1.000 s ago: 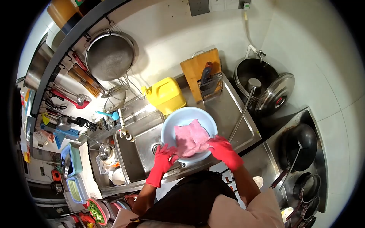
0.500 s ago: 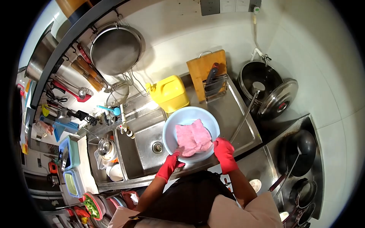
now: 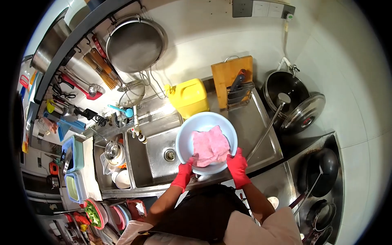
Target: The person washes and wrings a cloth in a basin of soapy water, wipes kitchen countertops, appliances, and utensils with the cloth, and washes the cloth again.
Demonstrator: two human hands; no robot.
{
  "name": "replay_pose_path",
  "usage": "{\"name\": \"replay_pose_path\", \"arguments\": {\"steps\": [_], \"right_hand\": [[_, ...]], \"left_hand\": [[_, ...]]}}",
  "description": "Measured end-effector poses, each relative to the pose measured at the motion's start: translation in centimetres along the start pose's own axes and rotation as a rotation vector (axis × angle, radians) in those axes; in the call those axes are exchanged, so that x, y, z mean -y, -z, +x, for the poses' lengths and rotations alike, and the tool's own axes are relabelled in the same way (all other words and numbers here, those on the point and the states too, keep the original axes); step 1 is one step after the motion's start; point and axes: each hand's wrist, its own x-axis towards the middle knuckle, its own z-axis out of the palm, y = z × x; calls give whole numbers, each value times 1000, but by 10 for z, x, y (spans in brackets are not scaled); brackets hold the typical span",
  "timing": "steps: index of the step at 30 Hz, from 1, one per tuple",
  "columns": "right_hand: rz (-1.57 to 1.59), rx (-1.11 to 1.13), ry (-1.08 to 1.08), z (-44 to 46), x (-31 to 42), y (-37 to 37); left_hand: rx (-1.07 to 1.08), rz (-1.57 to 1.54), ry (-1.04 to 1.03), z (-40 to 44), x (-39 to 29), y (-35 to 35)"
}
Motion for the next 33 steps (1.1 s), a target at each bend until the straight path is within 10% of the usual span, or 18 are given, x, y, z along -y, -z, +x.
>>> {"name": "replay_pose_path", "arguments": {"steps": [9,13,16,26,33], "right_hand": [[551,184,30,-43,60,-30],[300,405,-24,-55,93,-34],[-62,240,476,-34,105,-47],[-9,-213,857,112,338,-59],[-432,144,882,187,419,-134]], "left_hand": [[78,-514,14,-52,18,39],[-124,-587,83,-32,41,70],[-308,-505,-14,-36,18,100],[-266,-432,-323,-62,-109,132],[-181,-450,-308,-41,-117,131]]}}
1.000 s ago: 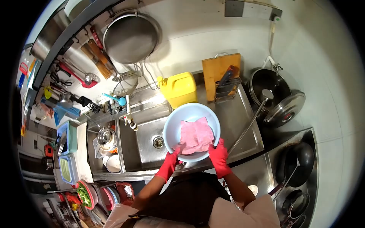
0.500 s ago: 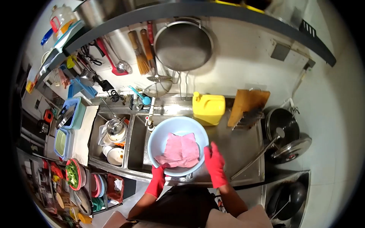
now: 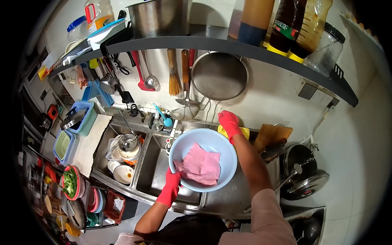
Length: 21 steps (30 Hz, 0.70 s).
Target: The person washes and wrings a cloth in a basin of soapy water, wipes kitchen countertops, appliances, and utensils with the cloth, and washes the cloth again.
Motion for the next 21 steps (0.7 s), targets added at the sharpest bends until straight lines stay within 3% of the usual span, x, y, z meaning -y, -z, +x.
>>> {"name": "replay_pose_path", "arguments": {"steps": [8,11,16,21], "right_hand": [[-128,163,-4,9,-15,-39],[-333,240,21,5,-5,-37],[-73,286,-25,6,7,-4],[-201,256,33,6,-12,-38]], "left_hand": [[-13,-17,6,6,0,0],[6,-18,27,5,-3,1],[1,-20,5,3,-12,-1],[-6,-38,39,7,-6,1]]}}
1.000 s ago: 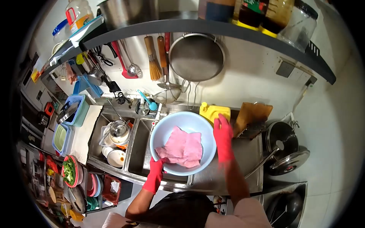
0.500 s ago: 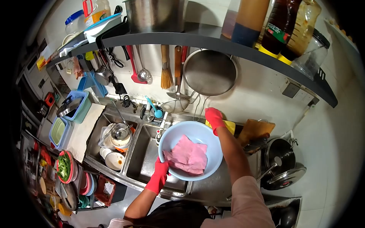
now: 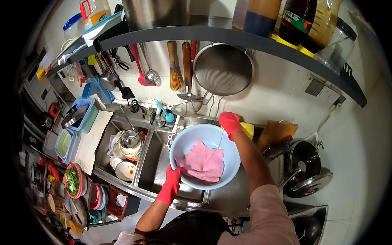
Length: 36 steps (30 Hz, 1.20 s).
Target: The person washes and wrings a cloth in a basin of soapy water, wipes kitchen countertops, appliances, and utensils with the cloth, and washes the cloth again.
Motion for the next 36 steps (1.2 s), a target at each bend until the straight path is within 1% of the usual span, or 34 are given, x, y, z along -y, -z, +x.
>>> {"name": "replay_pose_path", "arguments": {"steps": [1,4,5,6,8,9,10,12,15,18,19,22,25,28,31,34,35,36], "right_hand": [[-32,-8,24,1,0,0],[64,49,20,-11,8,32],[29,-18,68,1,-2,20],[103,-53,120,-11,2,30],[-51,-106,140,-14,8,19],[-146,-148,253,-10,1,5],[-153,-115,262,-5,-4,-1],[-43,-100,107,1,-5,-4],[88,-102,163,-6,-1,19],[-74,-69,102,-5,3,11],[-13,-17,35,-4,3,7],[-66,2,60,-5,4,11],[55,-17,69,-6,4,22],[-96,-109,160,24,-21,-14],[-84,3,30,3,4,5],[37,-16,100,1,-4,13],[146,-139,140,0,-5,9],[62,-111,124,4,-7,8]], "left_hand": [[-16,15,1,1,2,0],[-10,25,-40,0,1,-1],[-7,28,-58,2,6,0],[-12,18,-64,2,8,0],[-34,29,-66,-3,3,-3],[-20,-4,-61,-6,2,-2],[4,-35,-62,-8,-1,-3],[26,-24,-9,-7,-3,-2],[25,-30,-21,-6,1,-2],[-5,-16,-26,-10,0,-3],[0,-23,-14,-9,-2,-3],[-5,-66,-45,-13,-8,-7],[-10,-54,-49,-18,-10,-8],[-31,-7,-25,-21,-13,-8],[-26,-20,-13,-21,-15,-9],[-7,-95,-54,-21,-13,-9],[-36,-98,-41,-25,-18,-11],[-30,-92,-46,-24,-18,-11]]}}
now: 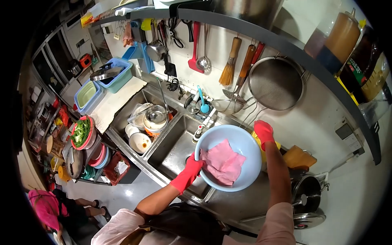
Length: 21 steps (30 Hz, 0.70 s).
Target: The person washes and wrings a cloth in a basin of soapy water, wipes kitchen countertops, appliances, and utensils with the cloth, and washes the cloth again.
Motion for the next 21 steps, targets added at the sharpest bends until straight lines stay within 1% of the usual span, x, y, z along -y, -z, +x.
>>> {"name": "replay_pose_path", "arguments": {"steps": [2,5,8,9,12,13,15,18,20,21], "right_hand": [[-156,71,-34,2,3,-4],[-147,142,-89,-7,12,1],[-139,143,-44,-5,16,12],[-162,80,33,-6,16,14],[-37,67,-5,-1,11,5],[128,20,-30,-5,5,0],[258,-18,-57,-14,7,0],[127,19,-96,-12,7,2],[-131,109,-103,-2,11,2],[-154,51,-112,-6,13,-2]], "left_hand": [[12,22,-2,2,4,3],[29,-4,14,4,10,6],[18,3,-7,6,7,3],[12,31,-8,7,8,4],[9,47,-3,10,14,7],[23,34,-4,11,16,8],[44,33,21,11,13,8],[37,19,42,16,16,9],[22,34,46,20,18,10],[14,51,52,22,21,11]]}}
